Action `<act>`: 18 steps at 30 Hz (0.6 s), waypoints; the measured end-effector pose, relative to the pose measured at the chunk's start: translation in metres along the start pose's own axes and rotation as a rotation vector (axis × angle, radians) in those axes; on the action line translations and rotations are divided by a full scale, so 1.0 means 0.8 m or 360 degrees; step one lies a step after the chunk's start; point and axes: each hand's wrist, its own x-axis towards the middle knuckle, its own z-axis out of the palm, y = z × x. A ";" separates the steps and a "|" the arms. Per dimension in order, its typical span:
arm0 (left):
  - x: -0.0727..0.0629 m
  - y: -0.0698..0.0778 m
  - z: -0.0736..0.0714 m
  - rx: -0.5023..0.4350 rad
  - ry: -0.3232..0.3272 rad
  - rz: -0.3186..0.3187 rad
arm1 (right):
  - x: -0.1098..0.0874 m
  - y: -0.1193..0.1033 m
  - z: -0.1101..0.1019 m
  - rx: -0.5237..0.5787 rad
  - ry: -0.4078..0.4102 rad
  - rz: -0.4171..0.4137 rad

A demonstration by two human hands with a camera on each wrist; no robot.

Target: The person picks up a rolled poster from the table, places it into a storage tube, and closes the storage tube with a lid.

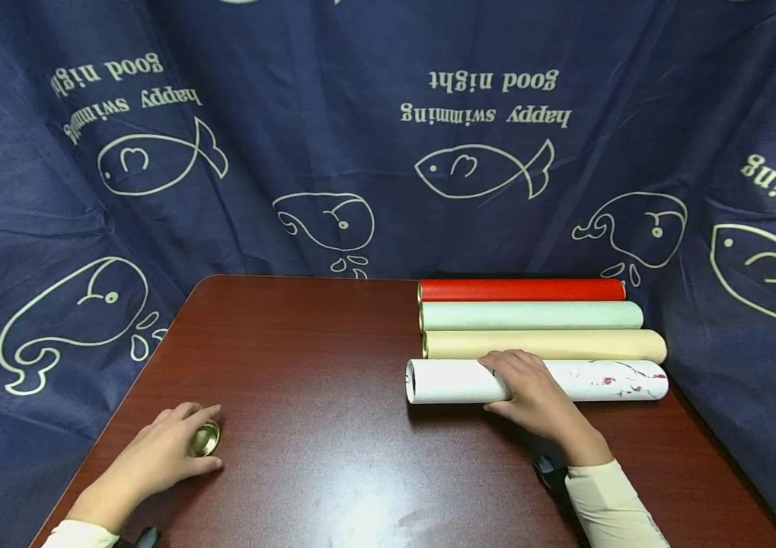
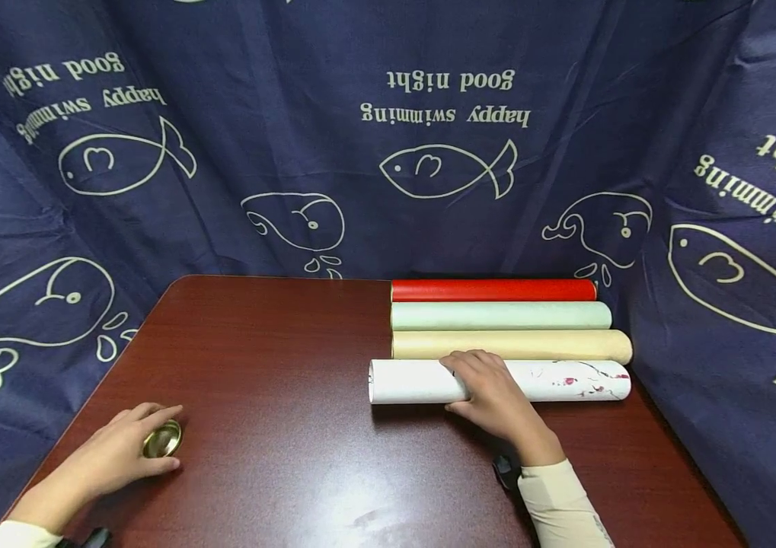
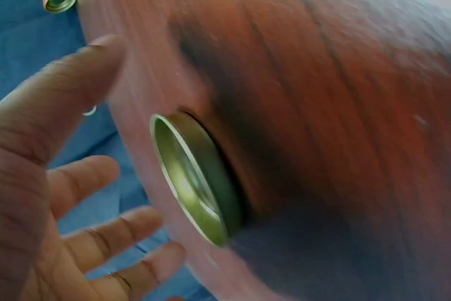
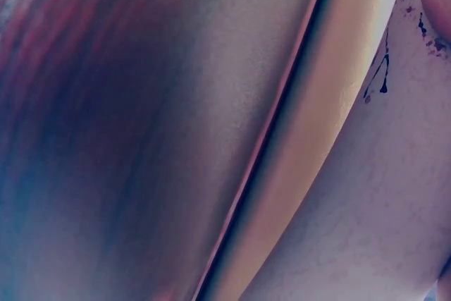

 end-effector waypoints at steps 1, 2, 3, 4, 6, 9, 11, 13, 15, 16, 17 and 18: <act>-0.002 -0.002 -0.001 0.0006 -0.0047 -0.0038 | 0.000 0.000 0.000 0.0005 0.0002 -0.0001; -0.002 -0.004 0.000 0.0007 -0.0079 -0.0059 | -0.001 0.000 -0.001 0.0006 0.0004 -0.0002; -0.002 -0.005 0.001 0.0004 -0.0100 -0.0072 | -0.001 0.001 -0.002 0.0010 0.0005 0.0000; -0.003 -0.007 0.002 0.0000 -0.0111 -0.0085 | -0.001 0.001 -0.001 0.0014 0.0004 -0.0002; -0.004 -0.008 0.004 -0.0012 -0.0120 -0.0099 | 0.000 0.001 0.000 0.0019 0.0002 -0.0007; -0.003 -0.010 0.007 -0.0013 -0.0114 -0.0090 | 0.000 0.002 0.002 0.0019 -0.0001 -0.0002; -0.003 -0.011 0.008 -0.0006 -0.0099 -0.0077 | 0.000 0.002 0.003 0.0015 -0.0005 0.0000; -0.003 -0.012 0.009 0.0000 -0.0083 -0.0063 | -0.001 0.001 0.003 0.0010 -0.0008 0.0001; -0.003 -0.013 0.009 0.0001 -0.0077 -0.0060 | -0.001 0.001 0.002 0.0001 -0.0003 -0.0003; -0.003 -0.014 0.010 0.0001 -0.0078 -0.0063 | -0.001 0.002 0.002 -0.0003 0.0001 -0.0008; -0.003 -0.014 0.010 -0.0005 -0.0085 -0.0065 | -0.001 0.002 0.001 -0.0005 0.0005 -0.0011; -0.003 -0.014 0.010 -0.0012 -0.0093 -0.0068 | 0.000 0.002 0.001 -0.0009 0.0011 -0.0014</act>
